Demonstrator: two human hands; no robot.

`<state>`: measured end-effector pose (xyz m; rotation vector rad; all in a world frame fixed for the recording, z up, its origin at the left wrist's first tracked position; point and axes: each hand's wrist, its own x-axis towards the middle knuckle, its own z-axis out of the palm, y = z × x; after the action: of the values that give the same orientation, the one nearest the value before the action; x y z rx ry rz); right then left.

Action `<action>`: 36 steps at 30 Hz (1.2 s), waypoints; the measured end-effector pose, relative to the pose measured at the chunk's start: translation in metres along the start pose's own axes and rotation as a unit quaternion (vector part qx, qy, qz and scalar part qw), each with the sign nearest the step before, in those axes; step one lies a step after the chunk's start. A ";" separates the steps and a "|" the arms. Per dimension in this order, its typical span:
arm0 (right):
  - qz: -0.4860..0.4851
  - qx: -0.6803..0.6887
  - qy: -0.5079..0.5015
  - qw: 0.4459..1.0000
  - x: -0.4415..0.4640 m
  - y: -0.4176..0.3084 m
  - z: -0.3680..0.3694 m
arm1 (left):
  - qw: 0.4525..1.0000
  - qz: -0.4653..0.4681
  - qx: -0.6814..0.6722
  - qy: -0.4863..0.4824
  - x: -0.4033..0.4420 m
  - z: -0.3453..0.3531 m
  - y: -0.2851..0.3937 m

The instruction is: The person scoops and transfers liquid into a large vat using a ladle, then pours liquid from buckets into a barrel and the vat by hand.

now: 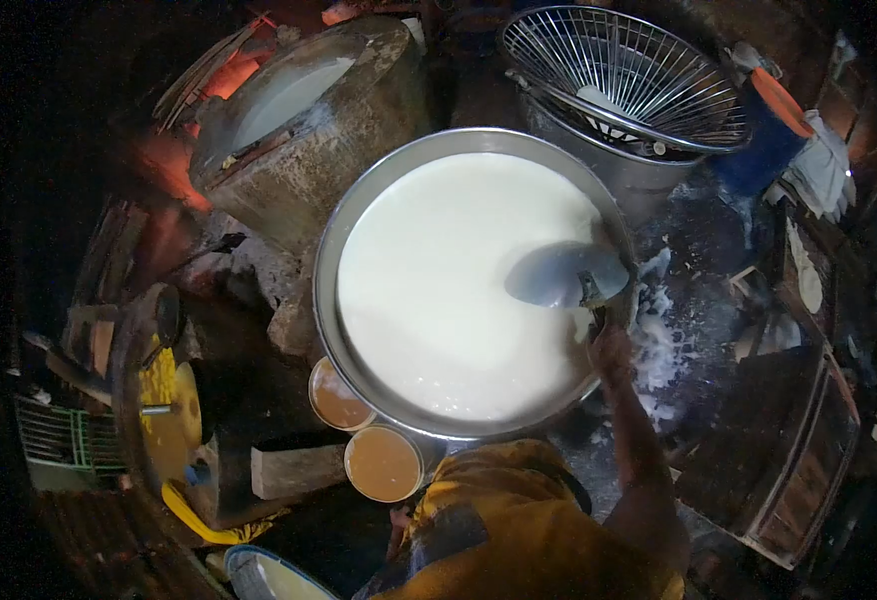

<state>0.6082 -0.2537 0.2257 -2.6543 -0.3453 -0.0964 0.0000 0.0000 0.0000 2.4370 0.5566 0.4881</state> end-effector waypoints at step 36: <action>0.029 0.226 -0.160 0.961 -0.232 -0.124 -0.008 | 0.958 -0.120 -0.258 0.038 -0.045 -0.027 0.077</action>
<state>0.3516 -0.2027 0.2573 -2.2159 -0.3440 0.3897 -0.0286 -0.0668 0.0580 1.8332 0.6544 0.5473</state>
